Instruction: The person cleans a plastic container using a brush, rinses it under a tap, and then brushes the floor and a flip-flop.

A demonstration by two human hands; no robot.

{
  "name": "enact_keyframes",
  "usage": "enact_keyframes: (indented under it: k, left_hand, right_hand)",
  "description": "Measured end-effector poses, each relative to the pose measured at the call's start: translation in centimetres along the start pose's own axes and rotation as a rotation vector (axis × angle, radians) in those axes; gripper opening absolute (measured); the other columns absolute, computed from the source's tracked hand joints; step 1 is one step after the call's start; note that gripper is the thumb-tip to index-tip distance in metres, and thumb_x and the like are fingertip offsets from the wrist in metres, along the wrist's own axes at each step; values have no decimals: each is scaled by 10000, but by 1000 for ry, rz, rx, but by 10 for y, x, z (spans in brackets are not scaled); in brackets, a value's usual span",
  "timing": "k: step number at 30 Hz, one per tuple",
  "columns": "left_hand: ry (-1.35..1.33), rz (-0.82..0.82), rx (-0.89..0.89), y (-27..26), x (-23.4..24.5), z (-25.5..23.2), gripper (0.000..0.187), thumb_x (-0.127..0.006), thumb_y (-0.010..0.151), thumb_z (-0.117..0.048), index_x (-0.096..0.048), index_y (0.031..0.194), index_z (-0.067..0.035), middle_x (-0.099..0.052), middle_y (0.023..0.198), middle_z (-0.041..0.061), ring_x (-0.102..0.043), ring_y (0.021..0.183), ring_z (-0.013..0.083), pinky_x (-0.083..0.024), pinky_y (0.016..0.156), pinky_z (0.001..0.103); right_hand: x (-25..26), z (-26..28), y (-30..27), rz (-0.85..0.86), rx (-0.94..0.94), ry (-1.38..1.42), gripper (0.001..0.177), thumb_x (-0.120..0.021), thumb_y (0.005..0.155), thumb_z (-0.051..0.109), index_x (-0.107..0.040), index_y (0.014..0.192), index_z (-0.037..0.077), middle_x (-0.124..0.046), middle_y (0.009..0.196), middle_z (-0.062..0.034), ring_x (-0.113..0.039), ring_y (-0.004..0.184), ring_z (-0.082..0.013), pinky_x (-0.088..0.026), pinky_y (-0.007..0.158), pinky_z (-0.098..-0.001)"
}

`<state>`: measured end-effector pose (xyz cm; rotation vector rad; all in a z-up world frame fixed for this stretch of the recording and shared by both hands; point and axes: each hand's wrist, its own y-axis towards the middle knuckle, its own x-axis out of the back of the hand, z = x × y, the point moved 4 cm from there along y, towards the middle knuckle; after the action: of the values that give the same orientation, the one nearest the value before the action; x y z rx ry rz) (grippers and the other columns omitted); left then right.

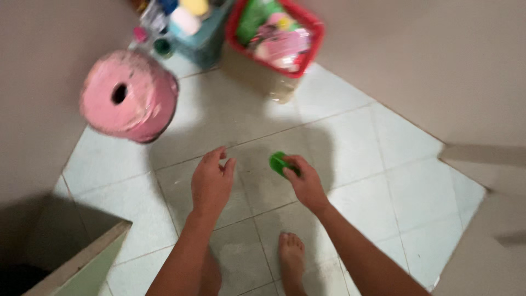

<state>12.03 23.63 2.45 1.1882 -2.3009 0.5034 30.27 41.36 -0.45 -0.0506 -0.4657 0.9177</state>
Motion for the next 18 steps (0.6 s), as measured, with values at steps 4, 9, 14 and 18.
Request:
enact_keyframes:
  k: [4,9,14,18]
  left_hand:
    - [50,74,-51,-16,-4,-60,355,-718,907,-196,-676,1213,-22,-724,1079,139,-705,762,255,-563,713,401]
    - [112,192,-146,-46,-32,-125,345,-717,912,-208,-683,1202,-25,-736,1080,137,-711,775,253,-570,716,395]
    - [194,403,-218,-81,-81,-174,316,-705,914,-202,-693,1181,-34,-742,1070,128,-714,767,264,-564,710,402]
    - [232,659,-253,-102,-119,-201,327,-713,910,-262,-690,1142,-33,-742,1031,117,-713,774,253,-566,712,392]
  right_hand:
    - [61,-14,-67,-158,-225,69,172,-623,970,106,-606,1134,58,-657,974,-40,-616,891,-158,-517,809,-306]
    - [127,-12,-161,-368,-348,187,144,-653,952,75,-617,1085,32,-616,904,-60,-565,841,-162,-494,772,-306]
    - [148,-37,-248,-556,-433,335,157,-665,926,48,-615,1073,26,-625,895,-36,-567,833,-141,-494,761,-288]
    - [130,-59,-306,-772,-530,551,145,-659,927,32,-627,1069,33,-632,850,-32,-555,771,-123,-486,691,-282]
